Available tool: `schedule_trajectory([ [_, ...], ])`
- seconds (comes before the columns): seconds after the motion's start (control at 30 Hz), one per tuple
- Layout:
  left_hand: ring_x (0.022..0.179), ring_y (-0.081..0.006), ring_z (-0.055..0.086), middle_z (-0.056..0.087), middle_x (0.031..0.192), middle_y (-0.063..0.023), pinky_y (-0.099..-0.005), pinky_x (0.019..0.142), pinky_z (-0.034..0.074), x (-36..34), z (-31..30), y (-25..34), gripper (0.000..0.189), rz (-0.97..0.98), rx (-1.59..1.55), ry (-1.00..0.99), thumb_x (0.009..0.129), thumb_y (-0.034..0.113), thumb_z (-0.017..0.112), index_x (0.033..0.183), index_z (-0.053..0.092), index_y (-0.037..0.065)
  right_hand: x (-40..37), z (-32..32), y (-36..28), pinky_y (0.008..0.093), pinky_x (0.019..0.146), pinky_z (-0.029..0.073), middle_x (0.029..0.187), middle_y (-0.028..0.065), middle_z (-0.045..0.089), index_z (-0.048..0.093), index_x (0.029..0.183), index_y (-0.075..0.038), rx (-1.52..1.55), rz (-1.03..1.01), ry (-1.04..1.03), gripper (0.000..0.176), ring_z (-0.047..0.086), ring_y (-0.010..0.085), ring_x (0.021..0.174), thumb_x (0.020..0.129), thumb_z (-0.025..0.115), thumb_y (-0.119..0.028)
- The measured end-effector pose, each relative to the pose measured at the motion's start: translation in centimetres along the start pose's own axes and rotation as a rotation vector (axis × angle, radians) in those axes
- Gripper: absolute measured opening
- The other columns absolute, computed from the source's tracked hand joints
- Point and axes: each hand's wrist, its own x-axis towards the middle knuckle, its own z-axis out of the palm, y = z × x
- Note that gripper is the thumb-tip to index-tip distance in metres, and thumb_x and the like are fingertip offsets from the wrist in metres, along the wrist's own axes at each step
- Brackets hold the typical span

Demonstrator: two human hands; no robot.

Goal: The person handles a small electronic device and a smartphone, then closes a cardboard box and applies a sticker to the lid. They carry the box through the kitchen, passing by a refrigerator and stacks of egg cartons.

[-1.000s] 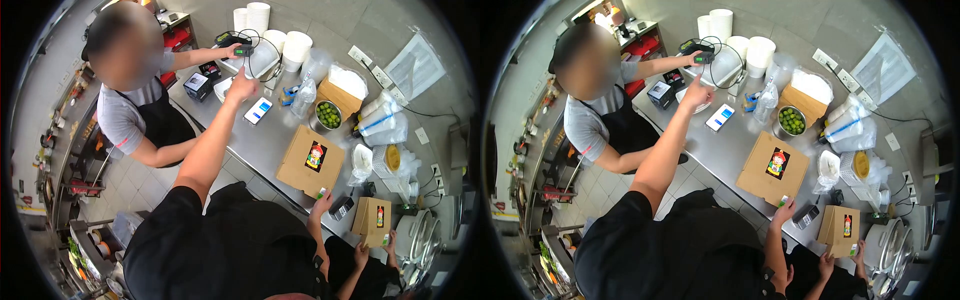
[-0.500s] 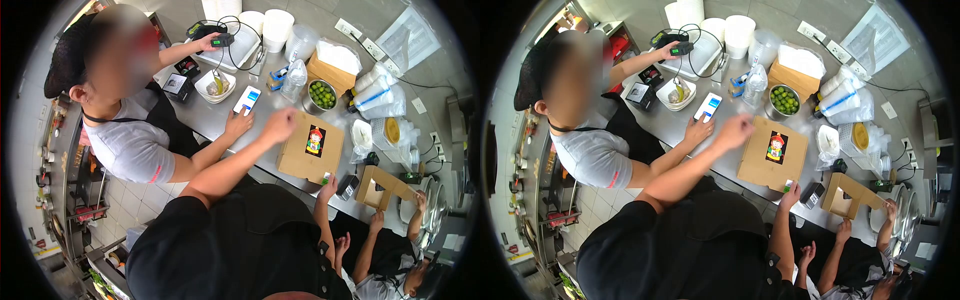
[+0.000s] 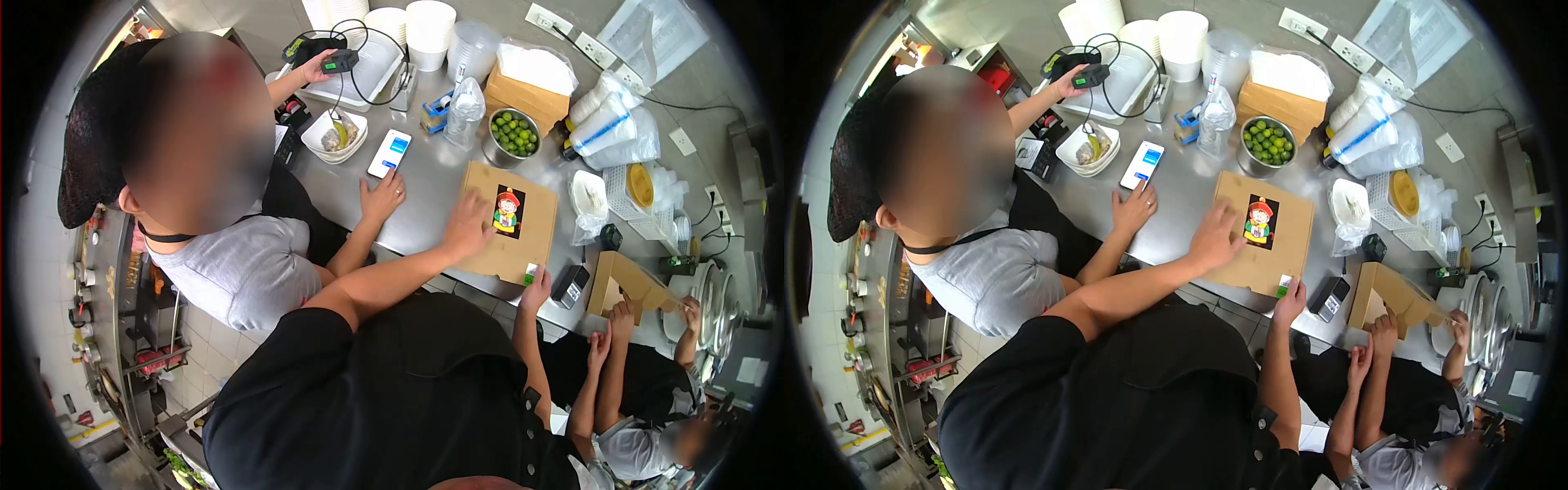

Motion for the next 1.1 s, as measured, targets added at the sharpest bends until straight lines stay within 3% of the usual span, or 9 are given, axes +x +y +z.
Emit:
schedule_trajectory([
  [0.13, 0.149, -0.0448, 0.032, 0.029, 0.162, -0.0286, -0.0508, 0.122, 0.032, -0.2, 0.6, -0.1, 0.083, -0.141, 0.013, 0.17, 0.087, 0.028, 0.077, 0.154, 0.038, -0.001, -0.1, -0.2, 0.0, 0.0318, 0.088, 0.049, 0.106, 0.0099, 0.071, 0.068, 0.117, 0.008, -0.007, 0.023, -0.009, 0.038, 0.062, 0.0164, 0.096, 0.107, 0.06, -0.028],
  [0.43, 0.14, -0.0457, 0.047, 0.034, 0.16, -0.0274, -0.0473, 0.113, 0.045, -1.1, 1.7, -1.0, 0.098, -0.245, -0.13, 0.125, 0.086, 0.034, 0.078, 0.162, 0.023, 0.005, 0.5, -0.5, 1.3, 0.0323, 0.096, 0.05, 0.118, 0.0138, 0.069, 0.062, 0.129, 0.008, 0.133, 0.002, -0.053, 0.035, 0.063, 0.0186, 0.106, 0.106, 0.057, -0.019],
  [0.67, 0.141, -0.0453, 0.046, 0.034, 0.161, -0.0288, -0.0474, 0.114, 0.045, -0.1, 1.1, -0.4, 0.105, -0.265, -0.189, 0.053, 0.081, 0.037, 0.083, 0.162, 0.023, 0.005, 0.4, -0.2, 1.3, 0.0342, 0.096, 0.05, 0.118, 0.0154, 0.07, 0.063, 0.126, 0.007, 0.088, 0.065, 0.114, 0.037, 0.065, 0.0222, 0.105, 0.106, 0.056, -0.023],
  [0.8, 0.15, -0.045, 0.033, 0.029, 0.164, -0.0286, -0.05, 0.119, 0.039, 4.5, 0.4, -0.1, 0.105, -0.139, 0.126, 0.007, 0.076, 0.042, 0.086, 0.161, 0.034, 0.008, -0.4, -0.2, -0.6, 0.0366, 0.093, 0.051, 0.111, 0.018, 0.072, 0.066, 0.119, 0.006, -0.014, 0.129, 0.168, 0.039, 0.067, 0.0259, 0.103, 0.105, 0.056, -0.029],
  [0.87, 0.153, -0.0421, 0.029, 0.03, 0.166, -0.0228, -0.0511, 0.121, 0.036, 7.9, 1.4, -0.4, 0.1, -0.001, 0.172, 0.078, 0.076, 0.052, 0.084, 0.158, 0.043, 0.013, 0.3, -0.4, 1.0, 0.0395, 0.092, 0.051, 0.108, 0.0216, 0.072, 0.068, 0.115, 0.006, 0.015, 0.217, 0.152, 0.046, 0.068, 0.0305, 0.101, 0.105, 0.054, -0.036],
  [0.93, 0.153, -0.0415, 0.028, 0.033, 0.165, -0.0186, -0.0516, 0.121, 0.036, 10.9, 2.1, 0.0, 0.097, -0.043, 0.23, -0.006, 0.077, 0.057, 0.082, 0.158, 0.045, 0.016, 0.7, -0.1, 0.7, 0.0436, 0.089, 0.05, 0.1, 0.0259, 0.072, 0.069, 0.107, 0.008, -0.031, 0.254, 0.182, 0.056, 0.068, 0.0368, 0.094, 0.106, 0.051, -0.045],
  [1.0, 0.154, -0.0408, 0.027, 0.037, 0.164, -0.0144, -0.052, 0.121, 0.036, 12.2, 2.7, 0.4, 0.095, -0.084, 0.294, -0.083, 0.078, 0.062, 0.079, 0.157, 0.047, 0.02, 1.0, 0.1, -1.2, 0.0424, 0.086, 0.05, 0.096, 0.0231, 0.072, 0.068, 0.104, 0.009, 0.017, 0.415, 0.159, 0.055, 0.067, 0.0331, 0.09, 0.105, 0.054, -0.044],
  [1.07, 0.155, -0.0397, 0.024, 0.041, 0.162, -0.0075, -0.0514, 0.121, 0.037, 12.9, 2.9, 0.7, 0.092, -0.14, 0.417, -0.272, 0.08, 0.067, 0.075, 0.157, 0.047, 0.023, 1.1, 0.5, -1.4, 0.0409, 0.084, 0.05, 0.094, 0.0206, 0.072, 0.068, 0.101, 0.008, 0.046, 0.396, 0.199, 0.051, 0.066, 0.0293, 0.088, 0.104, 0.057, -0.042],
  [1.1, 0.15, -0.04, 0.03, 0.047, 0.156, -0.007, -0.0488, 0.118, 0.04, 12.5, 2.9, 1.0, 0.089, -0.118, 0.427, -0.24, 0.08, 0.066, 0.074, 0.154, 0.051, 0.022, 1.1, 0.6, -1.4, 0.0394, 0.082, 0.05, 0.091, 0.0181, 0.072, 0.069, 0.098, 0.007, 0.07, 0.372, 0.211, 0.048, 0.065, 0.0256, 0.086, 0.104, 0.06, -0.04],
])
